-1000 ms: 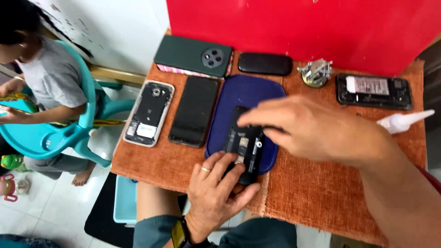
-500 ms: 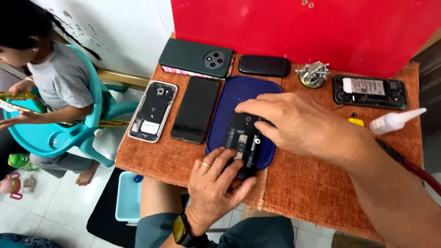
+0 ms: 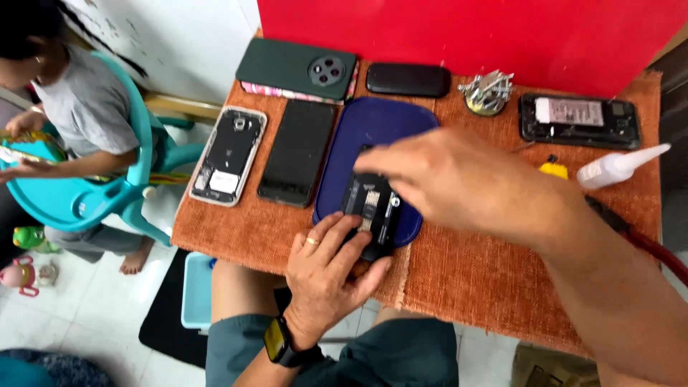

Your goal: Inspecting and assembling components of multiple mobile phones on a repair bench using small tools.

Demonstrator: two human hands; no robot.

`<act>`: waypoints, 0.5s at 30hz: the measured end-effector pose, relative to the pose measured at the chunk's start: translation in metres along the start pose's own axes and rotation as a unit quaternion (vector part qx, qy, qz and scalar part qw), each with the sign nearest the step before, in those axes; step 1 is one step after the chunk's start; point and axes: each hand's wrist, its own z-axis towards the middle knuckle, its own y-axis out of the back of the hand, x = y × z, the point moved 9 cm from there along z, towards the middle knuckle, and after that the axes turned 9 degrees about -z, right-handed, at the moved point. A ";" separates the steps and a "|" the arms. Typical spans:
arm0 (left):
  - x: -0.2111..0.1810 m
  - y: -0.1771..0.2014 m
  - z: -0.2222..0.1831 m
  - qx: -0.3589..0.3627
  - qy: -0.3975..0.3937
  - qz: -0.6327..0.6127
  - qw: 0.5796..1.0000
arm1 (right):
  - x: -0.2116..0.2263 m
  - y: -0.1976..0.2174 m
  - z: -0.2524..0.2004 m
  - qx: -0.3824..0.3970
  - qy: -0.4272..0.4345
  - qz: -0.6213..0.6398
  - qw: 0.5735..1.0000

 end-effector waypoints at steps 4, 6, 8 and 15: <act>-0.001 0.000 -0.001 -0.009 -0.012 0.005 1.000 | -0.021 0.001 0.004 -0.006 -0.080 -0.088 0.993; 0.000 0.000 -0.002 -0.009 -0.011 0.003 1.000 | -0.015 0.004 0.001 -0.015 -0.053 -0.064 0.996; 0.001 0.000 -0.003 -0.014 -0.009 0.000 1.000 | -0.008 0.007 -0.001 -0.023 -0.025 -0.042 0.999; 0.000 0.001 -0.003 -0.026 -0.016 -0.006 1.000 | -0.018 0.009 -0.004 -0.046 -0.068 -0.096 0.992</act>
